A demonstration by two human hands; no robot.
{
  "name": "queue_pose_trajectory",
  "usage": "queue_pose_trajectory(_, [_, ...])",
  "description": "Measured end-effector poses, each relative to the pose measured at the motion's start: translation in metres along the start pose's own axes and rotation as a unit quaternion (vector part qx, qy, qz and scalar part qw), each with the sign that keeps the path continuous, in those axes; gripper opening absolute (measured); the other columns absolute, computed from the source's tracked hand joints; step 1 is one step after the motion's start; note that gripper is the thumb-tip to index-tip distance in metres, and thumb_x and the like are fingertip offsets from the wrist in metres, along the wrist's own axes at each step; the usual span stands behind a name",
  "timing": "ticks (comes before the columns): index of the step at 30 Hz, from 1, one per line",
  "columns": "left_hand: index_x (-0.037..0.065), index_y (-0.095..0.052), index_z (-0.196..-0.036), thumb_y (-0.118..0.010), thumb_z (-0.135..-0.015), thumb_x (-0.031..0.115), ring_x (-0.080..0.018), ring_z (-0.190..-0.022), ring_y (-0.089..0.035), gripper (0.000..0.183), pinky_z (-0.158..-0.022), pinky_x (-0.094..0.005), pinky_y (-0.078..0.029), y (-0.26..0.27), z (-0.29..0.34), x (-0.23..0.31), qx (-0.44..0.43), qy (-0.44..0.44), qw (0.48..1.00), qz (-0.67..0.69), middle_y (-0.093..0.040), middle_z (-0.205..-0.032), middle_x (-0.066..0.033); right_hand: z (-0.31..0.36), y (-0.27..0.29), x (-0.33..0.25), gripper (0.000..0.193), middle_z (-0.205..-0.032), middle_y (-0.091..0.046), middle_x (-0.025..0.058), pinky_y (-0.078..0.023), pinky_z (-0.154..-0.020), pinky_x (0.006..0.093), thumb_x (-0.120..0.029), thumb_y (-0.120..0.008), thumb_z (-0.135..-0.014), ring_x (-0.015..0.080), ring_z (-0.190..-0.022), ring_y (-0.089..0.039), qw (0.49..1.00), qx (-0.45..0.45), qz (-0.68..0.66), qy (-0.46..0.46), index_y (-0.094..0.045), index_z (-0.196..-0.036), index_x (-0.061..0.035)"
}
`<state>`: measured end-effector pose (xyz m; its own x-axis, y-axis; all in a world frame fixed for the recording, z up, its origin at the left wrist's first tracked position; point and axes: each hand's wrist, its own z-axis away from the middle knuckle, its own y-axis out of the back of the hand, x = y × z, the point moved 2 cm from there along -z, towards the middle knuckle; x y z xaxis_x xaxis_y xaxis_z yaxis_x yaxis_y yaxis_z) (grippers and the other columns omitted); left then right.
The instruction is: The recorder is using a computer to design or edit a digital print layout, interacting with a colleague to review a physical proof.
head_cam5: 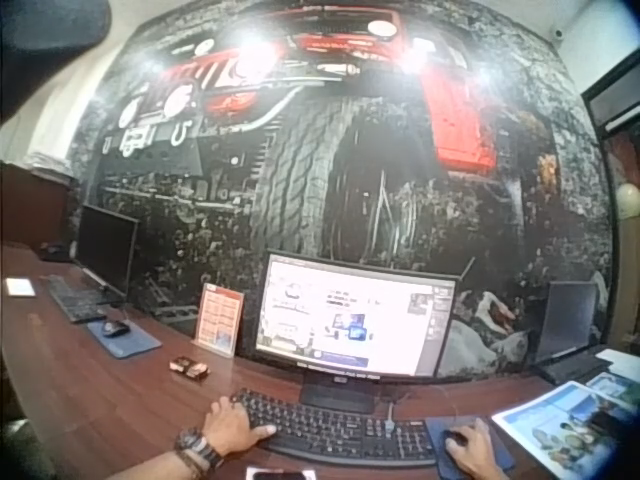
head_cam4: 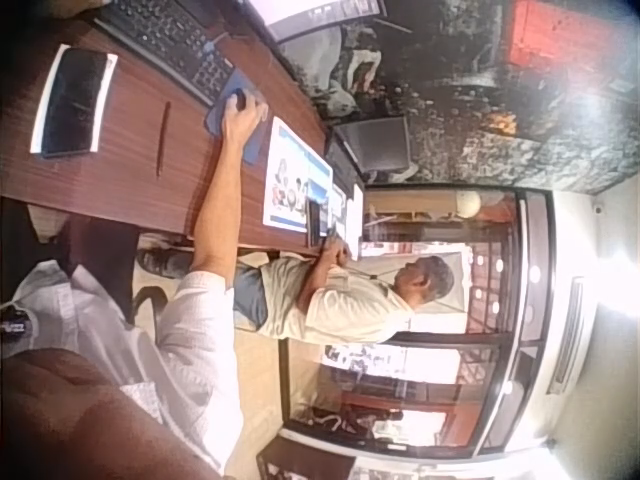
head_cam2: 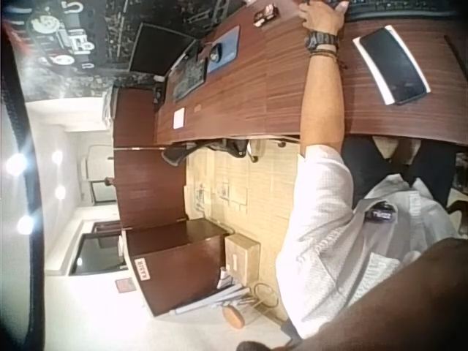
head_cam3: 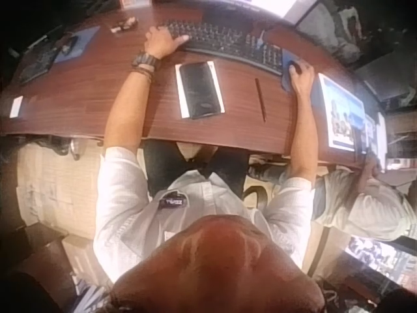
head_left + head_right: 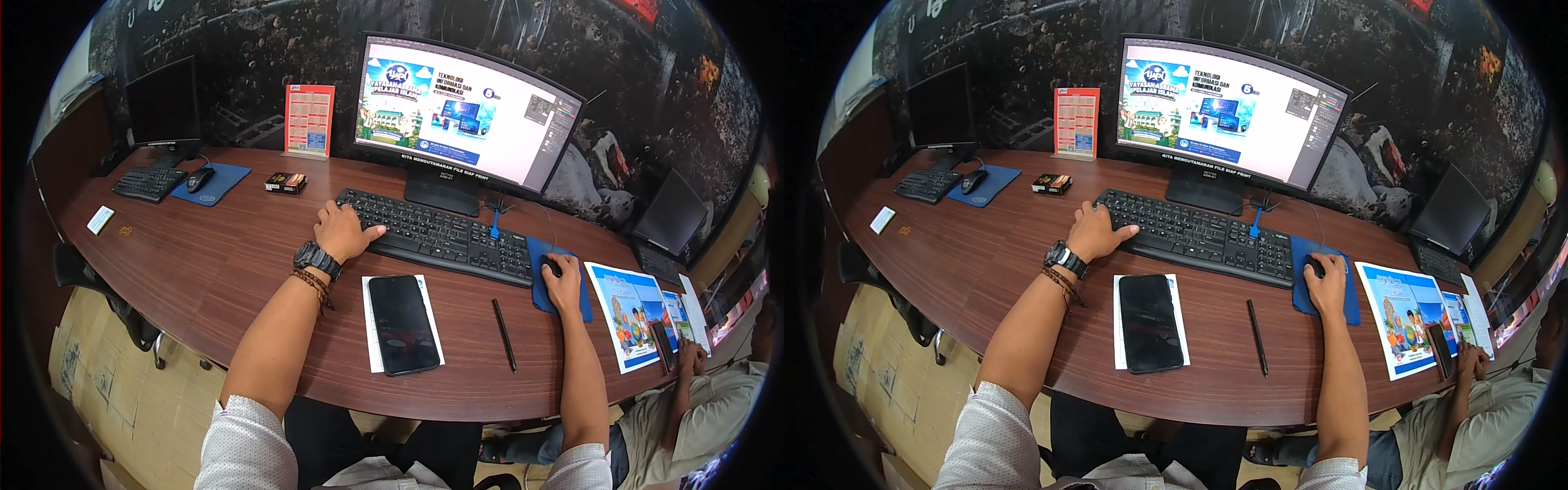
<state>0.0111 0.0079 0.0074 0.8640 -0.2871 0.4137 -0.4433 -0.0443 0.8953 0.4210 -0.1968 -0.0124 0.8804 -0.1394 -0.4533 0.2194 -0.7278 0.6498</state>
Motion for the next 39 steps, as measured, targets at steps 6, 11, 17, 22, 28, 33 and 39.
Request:
queue_pose_trajectory(6, [-0.011,-0.054,-0.125,-0.07,-0.081,0.063,-0.042,-0.125,-0.044,0.088,-0.101,-0.052,-0.042,0.0,0.0,0.002,0.0,0.001,1.0,-0.003,-0.045,-0.132,-0.026,0.0,0.001,0.002,0.034,-0.108,-0.057,0.0172,-0.046,-0.094,0.0404,-0.018,-0.071,-0.079,0.034,-0.105,-0.058,1.0,0.006,0.001,0.006,-0.071,-0.109,-0.0013])
queue_pose_trajectory(11, [-0.012,-0.053,-0.125,-0.07,-0.081,0.063,-0.0423,-0.125,-0.044,0.089,-0.101,-0.052,-0.042,0.0,0.0,-0.001,-0.003,0.0,1.0,-0.002,-0.045,-0.133,-0.0264,0.002,0.0,0.001,0.033,-0.108,-0.057,0.017,-0.046,-0.094,0.0407,-0.018,-0.071,-0.079,0.0337,-0.104,-0.058,1.0,0.007,0.005,0.004,-0.07,-0.108,-0.0012])
queue_pose_trajectory(17, [-0.011,-0.053,-0.127,-0.069,-0.082,0.063,-0.0442,-0.125,-0.044,0.088,-0.103,-0.0524,-0.041,0.002,0.003,-0.002,-0.001,-0.001,1.0,-0.004,-0.045,-0.132,-0.0279,0.003,-0.003,-0.005,0.035,-0.109,-0.057,0.0166,-0.046,-0.095,0.0416,-0.02,-0.071,-0.079,0.0347,-0.108,-0.057,1.0,0.002,0.017,-0.001,-0.069,-0.11,-0.0031])
queue_pose_trajectory(22, [0.018,-0.059,-0.136,-0.055,-0.083,0.075,-0.0511,-0.141,-0.019,0.078,-0.111,-0.0704,-0.004,-0.009,0.0,0.01,0.02,-0.163,0.986,0.019,-0.031,-0.148,-0.0344,-0.001,0.006,0.001,0.036,-0.113,-0.057,0.0165,-0.045,-0.097,0.0416,-0.02,-0.07,-0.079,0.0351,-0.111,-0.056,1.0,-0.002,0.022,-0.009,-0.068,-0.112,-0.0047])
queue_pose_trajectory(28, [0.017,-0.066,-0.128,-0.053,-0.086,0.073,-0.0512,-0.145,-0.009,0.071,-0.112,-0.0699,0.003,-0.026,-0.01,0.015,-0.002,-0.152,0.988,0.03,-0.027,-0.151,-0.0334,0.001,0.001,-0.004,0.035,-0.114,-0.056,0.0163,-0.044,-0.098,0.041,-0.019,-0.069,-0.08,0.034,-0.112,-0.056,1.0,-0.012,0.016,-0.006,-0.067,-0.112,-0.0043])
queue_pose_trajectory(33, [0.01,-0.069,-0.121,-0.057,-0.086,0.07,-0.0483,-0.141,-0.02,0.07,-0.113,-0.0671,-0.005,-0.027,-0.009,0.019,0.042,-0.166,0.985,0.024,-0.036,-0.144,-0.0309,0.002,0.002,-0.002,0.035,-0.115,-0.056,0.0167,-0.044,-0.099,0.041,-0.019,-0.069,-0.081,0.0341,-0.112,-0.056,1.0,-0.024,0.004,-0.009,-0.068,-0.113,-0.0041])
queue_pose_trajectory(39, [-0.003,-0.072,-0.109,-0.07,-0.087,0.05,-0.0333,-0.108,-0.051,0.057,-0.097,-0.0407,-0.044,-0.01,-0.009,0.011,0.056,-0.226,0.97,0.069,-0.056,-0.11,-0.0188,0.001,0.001,-0.005,0.036,-0.115,-0.056,0.017,-0.044,-0.099,0.0408,-0.02,-0.07,-0.082,0.0344,-0.112,-0.056,1.0,-0.024,0.006,-0.011,-0.068,-0.114,-0.0037])
